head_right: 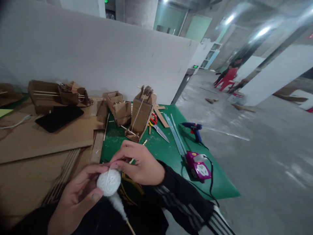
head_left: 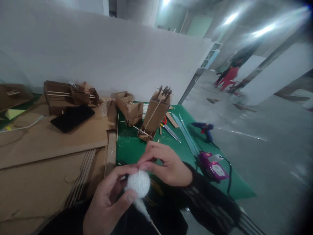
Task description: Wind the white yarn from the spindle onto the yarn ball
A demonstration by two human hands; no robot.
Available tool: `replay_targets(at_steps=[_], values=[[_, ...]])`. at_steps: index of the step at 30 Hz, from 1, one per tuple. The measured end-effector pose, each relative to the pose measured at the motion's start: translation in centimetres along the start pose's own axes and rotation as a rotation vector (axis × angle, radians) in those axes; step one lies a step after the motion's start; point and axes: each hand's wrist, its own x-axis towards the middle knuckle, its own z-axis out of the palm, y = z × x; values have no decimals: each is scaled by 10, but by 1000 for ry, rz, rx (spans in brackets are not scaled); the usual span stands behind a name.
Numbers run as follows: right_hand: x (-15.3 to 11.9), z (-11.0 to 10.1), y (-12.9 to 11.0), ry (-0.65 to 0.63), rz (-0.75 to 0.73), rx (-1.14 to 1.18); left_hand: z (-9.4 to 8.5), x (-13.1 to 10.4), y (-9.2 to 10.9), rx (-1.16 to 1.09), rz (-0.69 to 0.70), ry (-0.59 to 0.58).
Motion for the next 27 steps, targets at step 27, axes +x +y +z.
replay_targets(at_steps=[27], values=[[-20,66,14,157,223,-29,1,14,-8,228,195,242]])
